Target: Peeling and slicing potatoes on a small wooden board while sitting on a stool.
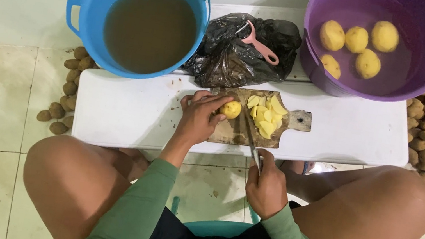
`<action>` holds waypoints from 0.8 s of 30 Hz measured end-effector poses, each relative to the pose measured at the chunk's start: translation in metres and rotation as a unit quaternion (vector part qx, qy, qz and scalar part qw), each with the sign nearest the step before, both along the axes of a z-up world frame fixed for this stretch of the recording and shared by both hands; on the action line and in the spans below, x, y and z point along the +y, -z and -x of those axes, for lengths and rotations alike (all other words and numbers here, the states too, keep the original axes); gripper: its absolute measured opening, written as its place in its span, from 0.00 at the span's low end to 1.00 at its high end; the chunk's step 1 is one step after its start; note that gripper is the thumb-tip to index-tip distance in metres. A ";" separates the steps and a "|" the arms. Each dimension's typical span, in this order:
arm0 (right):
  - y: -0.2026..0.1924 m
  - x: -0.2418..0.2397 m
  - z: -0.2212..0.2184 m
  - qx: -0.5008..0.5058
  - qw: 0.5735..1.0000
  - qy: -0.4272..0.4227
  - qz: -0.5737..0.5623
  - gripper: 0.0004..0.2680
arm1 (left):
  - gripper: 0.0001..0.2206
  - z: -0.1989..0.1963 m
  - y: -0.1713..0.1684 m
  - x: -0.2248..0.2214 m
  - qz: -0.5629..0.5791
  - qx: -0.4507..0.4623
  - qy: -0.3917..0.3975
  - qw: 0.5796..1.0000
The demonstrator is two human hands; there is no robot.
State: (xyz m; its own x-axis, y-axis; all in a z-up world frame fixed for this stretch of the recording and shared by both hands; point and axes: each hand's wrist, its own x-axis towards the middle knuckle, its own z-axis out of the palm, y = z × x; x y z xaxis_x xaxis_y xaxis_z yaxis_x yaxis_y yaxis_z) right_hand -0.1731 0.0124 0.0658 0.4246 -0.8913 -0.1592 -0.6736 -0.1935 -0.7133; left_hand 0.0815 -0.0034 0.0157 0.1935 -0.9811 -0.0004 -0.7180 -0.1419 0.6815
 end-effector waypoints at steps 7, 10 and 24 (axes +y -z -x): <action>0.005 -0.001 -0.028 -0.001 0.999 0.003 0.053 0.14 | 0.17 0.010 -0.016 0.002 0.056 0.011 -0.029 0.998; 0.006 -0.002 -0.041 0.025 0.994 -0.017 0.102 0.15 | 0.17 0.011 -0.011 0.003 0.062 0.003 -0.032 0.998; 0.020 0.002 -0.052 0.104 0.988 -0.042 0.105 0.19 | 0.15 0.014 -0.029 0.008 0.052 0.045 -0.053 0.996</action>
